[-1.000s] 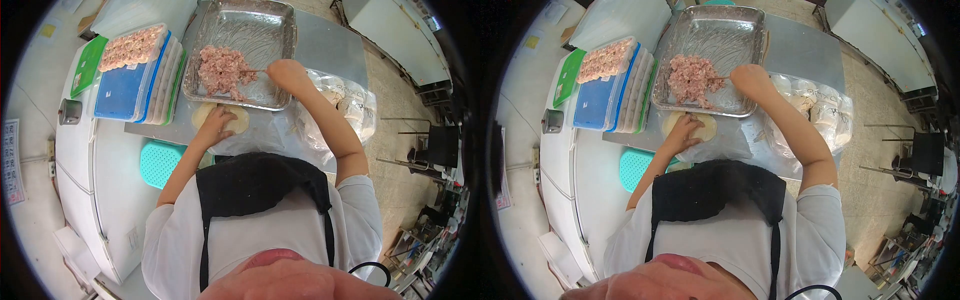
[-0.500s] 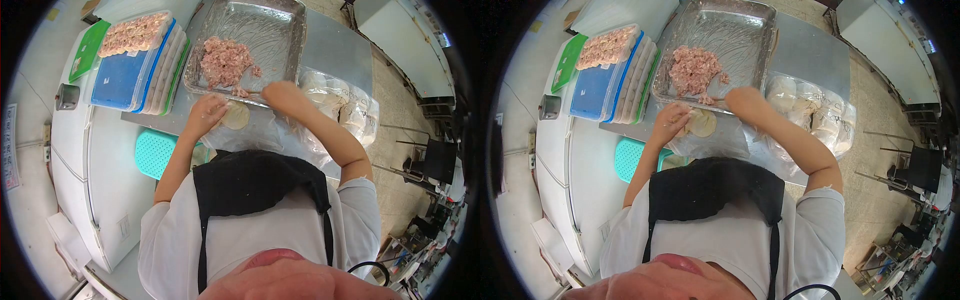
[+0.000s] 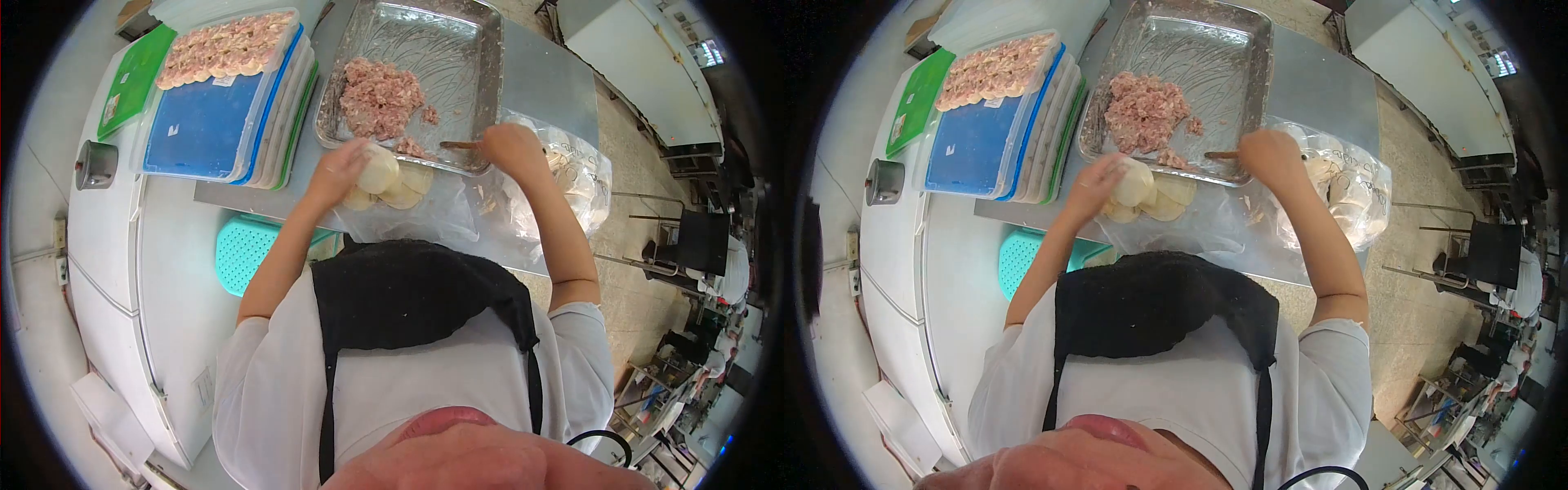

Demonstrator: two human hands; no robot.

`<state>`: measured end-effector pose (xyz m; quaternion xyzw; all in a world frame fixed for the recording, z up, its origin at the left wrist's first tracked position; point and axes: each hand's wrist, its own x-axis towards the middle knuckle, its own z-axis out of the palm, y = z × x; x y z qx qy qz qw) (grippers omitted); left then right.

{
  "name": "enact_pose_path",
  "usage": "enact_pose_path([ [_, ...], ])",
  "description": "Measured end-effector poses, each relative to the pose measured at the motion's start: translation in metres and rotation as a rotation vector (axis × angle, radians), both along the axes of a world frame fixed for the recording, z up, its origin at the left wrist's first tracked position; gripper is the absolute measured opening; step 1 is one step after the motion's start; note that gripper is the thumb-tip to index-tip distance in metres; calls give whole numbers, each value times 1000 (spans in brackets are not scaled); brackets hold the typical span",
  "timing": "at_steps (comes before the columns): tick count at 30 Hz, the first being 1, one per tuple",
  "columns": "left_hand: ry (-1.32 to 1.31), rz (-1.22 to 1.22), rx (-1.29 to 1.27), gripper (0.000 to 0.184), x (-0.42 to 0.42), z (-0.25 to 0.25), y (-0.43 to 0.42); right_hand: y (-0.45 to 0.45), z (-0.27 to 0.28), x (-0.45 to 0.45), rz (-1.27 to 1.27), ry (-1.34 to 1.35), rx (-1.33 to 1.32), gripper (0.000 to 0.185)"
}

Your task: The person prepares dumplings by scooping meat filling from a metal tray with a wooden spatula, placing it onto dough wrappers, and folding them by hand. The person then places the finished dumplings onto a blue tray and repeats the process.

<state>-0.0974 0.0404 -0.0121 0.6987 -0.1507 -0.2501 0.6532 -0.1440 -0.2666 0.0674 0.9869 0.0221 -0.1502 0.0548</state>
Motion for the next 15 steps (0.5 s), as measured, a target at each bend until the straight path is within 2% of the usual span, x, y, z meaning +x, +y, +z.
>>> enact_pose_path([
  [1, -415, -146, 439, 26, -4, -1, 0, 4, -15, -1, 65, -30, 8, 24],
  [2, -415, -146, 431, 26, -6, -1, -1, 10, -27, -5, 63, -28, 1, 24],
  [4, -433, -164, 242, 25, -9, -1, -4, 47, -34, -13, 151, -171, 166, 25],
  [6, -384, -114, 139, 26, -6, -7, -3, 57, -49, -2, 136, -110, 111, 27],
  [8, -340, -61, 37, 26, 1, -9, 1, 55, -55, 8, 7, -27, 545, 29],
  [9, -258, -85, 49, 29, 5, -6, 5, 57, -47, 6, 3, -32, 541, 29],
  [11, -183, -114, 55, 32, 14, 3, 5, 58, -28, -1, -130, -99, 882, 35],
  [13, 464, 12, -428, 38, 16, 19, -3, 62, -14, -3, -240, -137, 932, 35],
  [14, 465, 6, -429, 38, 20, 21, -10, 64, -11, -4, -345, -170, 987, 36],
  [15, 566, 96, -597, 43, 29, 22, -20, 68, -12, -3, -348, -172, 985, 36],
])
